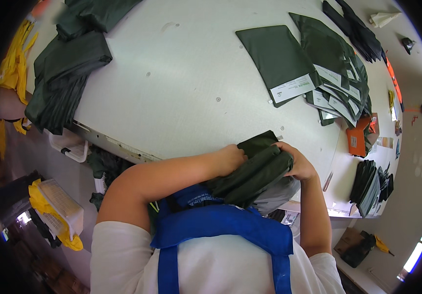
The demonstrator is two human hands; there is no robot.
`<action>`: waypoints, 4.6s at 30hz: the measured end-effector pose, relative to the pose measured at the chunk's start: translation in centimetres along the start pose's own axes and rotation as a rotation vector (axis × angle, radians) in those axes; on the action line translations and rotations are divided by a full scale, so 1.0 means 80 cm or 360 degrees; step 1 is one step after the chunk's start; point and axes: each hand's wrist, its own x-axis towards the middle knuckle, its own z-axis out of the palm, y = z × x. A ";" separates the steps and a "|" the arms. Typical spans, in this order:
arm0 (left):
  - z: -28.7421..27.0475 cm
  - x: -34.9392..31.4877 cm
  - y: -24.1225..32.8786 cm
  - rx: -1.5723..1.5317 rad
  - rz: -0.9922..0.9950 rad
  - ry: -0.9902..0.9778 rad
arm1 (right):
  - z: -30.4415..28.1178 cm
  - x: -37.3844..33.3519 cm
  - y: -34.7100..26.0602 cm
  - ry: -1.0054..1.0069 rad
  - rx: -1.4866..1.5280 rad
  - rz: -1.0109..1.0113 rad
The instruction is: The person folds a green jacket on a white table, aligns the edges, and places it into a plastic packaging bag. The person then folds the jacket again and places it into a white box.
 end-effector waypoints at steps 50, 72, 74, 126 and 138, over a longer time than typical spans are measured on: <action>-0.051 -0.018 0.037 0.0047 -0.0234 0.1401 | 0.065 0.100 0.041 0.1417 -0.0814 -0.0414; 0.056 -0.057 0.014 -0.2275 -0.1105 0.1096 | 0.186 0.012 0.033 0.0913 -0.2252 -0.1165; 0.046 -0.055 0.017 -0.1921 -0.1165 0.1127 | 0.205 0.010 0.008 0.0933 -0.2146 -0.1010; -0.049 -0.034 0.012 -0.0255 -0.1118 0.1246 | 0.065 0.078 0.046 0.1571 -0.0939 -0.0691; -0.048 -0.029 0.008 0.0041 -0.0767 0.1267 | 0.082 0.104 0.006 0.1388 -0.1519 0.0066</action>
